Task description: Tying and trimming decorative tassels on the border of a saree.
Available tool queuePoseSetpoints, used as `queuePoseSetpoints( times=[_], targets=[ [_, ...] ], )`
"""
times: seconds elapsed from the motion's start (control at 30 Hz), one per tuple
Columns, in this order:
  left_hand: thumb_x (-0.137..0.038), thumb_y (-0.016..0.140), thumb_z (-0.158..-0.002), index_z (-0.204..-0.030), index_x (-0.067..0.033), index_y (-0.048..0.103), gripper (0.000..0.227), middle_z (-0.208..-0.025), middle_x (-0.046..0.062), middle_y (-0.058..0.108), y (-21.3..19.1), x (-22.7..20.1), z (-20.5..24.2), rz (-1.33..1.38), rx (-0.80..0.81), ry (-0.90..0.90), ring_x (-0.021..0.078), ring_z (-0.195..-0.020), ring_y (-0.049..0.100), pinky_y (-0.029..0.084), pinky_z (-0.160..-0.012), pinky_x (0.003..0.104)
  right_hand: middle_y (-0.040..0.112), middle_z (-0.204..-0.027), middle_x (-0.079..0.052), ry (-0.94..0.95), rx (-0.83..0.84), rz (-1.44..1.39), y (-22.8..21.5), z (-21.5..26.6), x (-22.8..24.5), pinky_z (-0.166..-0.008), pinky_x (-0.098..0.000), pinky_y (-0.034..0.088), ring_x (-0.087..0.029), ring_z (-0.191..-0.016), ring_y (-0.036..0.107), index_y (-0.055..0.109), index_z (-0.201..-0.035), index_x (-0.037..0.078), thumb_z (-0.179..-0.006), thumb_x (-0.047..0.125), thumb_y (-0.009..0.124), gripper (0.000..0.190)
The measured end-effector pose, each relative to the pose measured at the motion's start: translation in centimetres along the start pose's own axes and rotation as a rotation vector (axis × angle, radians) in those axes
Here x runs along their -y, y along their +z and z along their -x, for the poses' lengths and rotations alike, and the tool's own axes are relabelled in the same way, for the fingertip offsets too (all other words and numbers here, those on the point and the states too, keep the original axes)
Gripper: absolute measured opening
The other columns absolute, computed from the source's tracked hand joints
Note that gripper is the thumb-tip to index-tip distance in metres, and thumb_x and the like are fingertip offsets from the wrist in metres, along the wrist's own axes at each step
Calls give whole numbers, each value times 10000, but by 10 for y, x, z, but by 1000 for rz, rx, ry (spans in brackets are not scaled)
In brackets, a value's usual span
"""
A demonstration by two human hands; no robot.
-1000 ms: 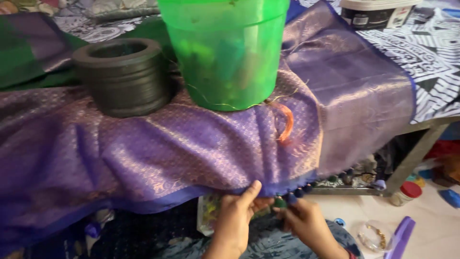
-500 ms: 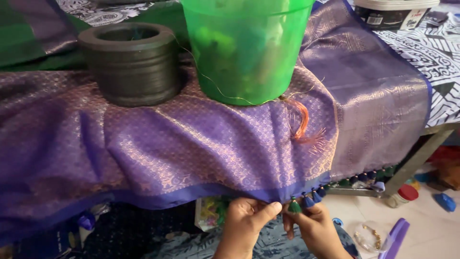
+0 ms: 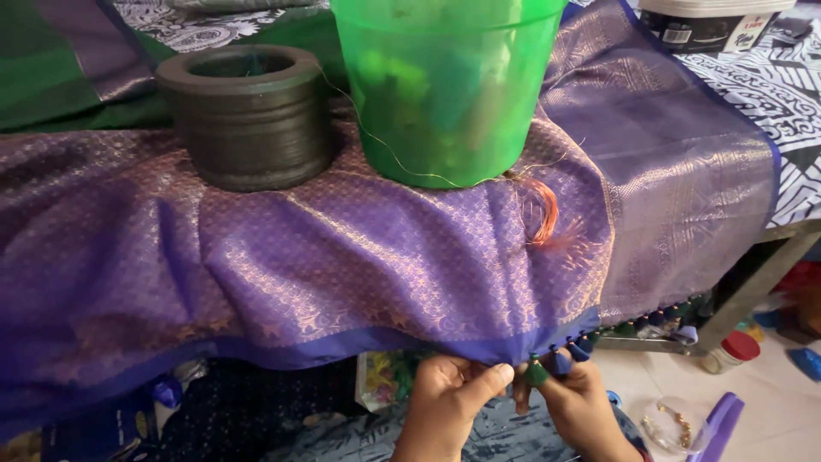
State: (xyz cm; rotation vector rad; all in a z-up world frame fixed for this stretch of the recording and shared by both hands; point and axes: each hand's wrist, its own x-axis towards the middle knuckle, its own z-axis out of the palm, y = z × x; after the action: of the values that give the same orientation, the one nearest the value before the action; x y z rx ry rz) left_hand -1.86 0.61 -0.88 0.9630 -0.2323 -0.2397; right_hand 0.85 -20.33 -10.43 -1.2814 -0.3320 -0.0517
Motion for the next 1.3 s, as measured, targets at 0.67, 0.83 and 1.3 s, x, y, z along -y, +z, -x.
queuePoseSetpoints(
  times=[0.67, 0.83, 1.3],
  targets=[
    [-266, 591, -1036, -858, 55, 684, 379, -645, 89, 628, 4, 19, -2, -19, 18, -10, 177, -578, 622, 501, -569, 340, 711, -654, -180, 151, -65, 23, 50, 2, 36, -466, -387, 559, -265, -529, 699, 704, -932, -73, -898, 30, 650, 121],
    [-326, 616, -983, -813, 22, 700, 396, -554, 59, 574, 3, 40, -4, 241, -66, -112, 170, -456, 537, 446, -450, 351, 665, -610, -168, 330, -148, -295, 53, 13, 45, -378, -331, 467, -241, -482, 648, 702, -932, -11, -850, 69, 701, 115],
    [-194, 750, -936, -737, 11, 740, 286, -744, 27, 687, 3, 45, -7, 4, -252, 86, 90, -725, 575, 448, -704, 284, 696, -1007, -93, -841, -28, 1034, 96, -2, 148, -980, -416, 556, -394, -1209, 672, 708, -865, 25, -734, -40, 797, 171]
  ],
)
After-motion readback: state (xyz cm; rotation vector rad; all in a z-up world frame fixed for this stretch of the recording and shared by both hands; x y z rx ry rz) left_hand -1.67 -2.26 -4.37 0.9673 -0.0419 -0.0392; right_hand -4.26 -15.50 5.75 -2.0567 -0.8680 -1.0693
